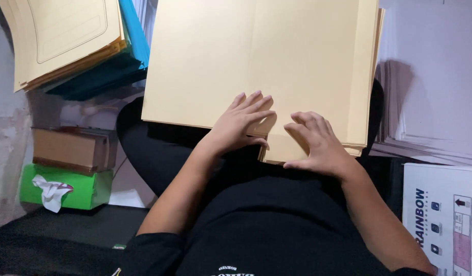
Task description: The person sits on the floor and folds large beige file folders in half by hand. They repeatedly pick up a folder, fold it, and smooth it out on their lap.
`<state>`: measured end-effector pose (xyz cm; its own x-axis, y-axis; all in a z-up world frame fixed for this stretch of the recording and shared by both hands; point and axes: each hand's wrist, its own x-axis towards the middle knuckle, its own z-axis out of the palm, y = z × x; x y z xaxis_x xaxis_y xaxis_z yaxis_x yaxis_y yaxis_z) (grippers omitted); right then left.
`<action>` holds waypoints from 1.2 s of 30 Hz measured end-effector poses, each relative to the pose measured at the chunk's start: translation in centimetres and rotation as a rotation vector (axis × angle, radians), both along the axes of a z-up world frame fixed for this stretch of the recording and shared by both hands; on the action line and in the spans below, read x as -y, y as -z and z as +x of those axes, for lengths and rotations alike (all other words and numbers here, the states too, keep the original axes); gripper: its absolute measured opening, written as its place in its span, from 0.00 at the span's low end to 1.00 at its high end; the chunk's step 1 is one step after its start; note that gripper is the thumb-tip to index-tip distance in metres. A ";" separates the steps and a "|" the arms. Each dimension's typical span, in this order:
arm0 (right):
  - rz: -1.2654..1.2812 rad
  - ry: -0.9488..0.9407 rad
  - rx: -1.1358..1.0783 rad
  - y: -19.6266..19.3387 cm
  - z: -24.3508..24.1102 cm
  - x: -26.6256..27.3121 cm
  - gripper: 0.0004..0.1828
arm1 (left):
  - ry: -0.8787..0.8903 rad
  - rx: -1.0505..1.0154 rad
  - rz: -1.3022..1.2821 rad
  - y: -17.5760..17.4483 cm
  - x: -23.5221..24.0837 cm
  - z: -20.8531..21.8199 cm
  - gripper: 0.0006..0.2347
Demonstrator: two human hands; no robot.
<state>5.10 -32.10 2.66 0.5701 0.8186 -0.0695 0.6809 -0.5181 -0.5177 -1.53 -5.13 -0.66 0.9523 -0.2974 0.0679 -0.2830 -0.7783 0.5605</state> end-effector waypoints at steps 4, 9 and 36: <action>0.018 -0.024 -0.107 0.2 0.0 0.8 0.47 | -0.011 0.012 -0.060 0.3 -0.1 0.2 0.30; 0.158 0.031 -0.275 -0.6 1.0 0.8 0.23 | -0.041 -0.001 -0.057 0.5 -0.1 0.2 0.23; -0.355 0.293 0.258 3.4 1.5 -4.8 0.41 | -0.203 0.166 0.274 0.9 3.7 0.4 0.29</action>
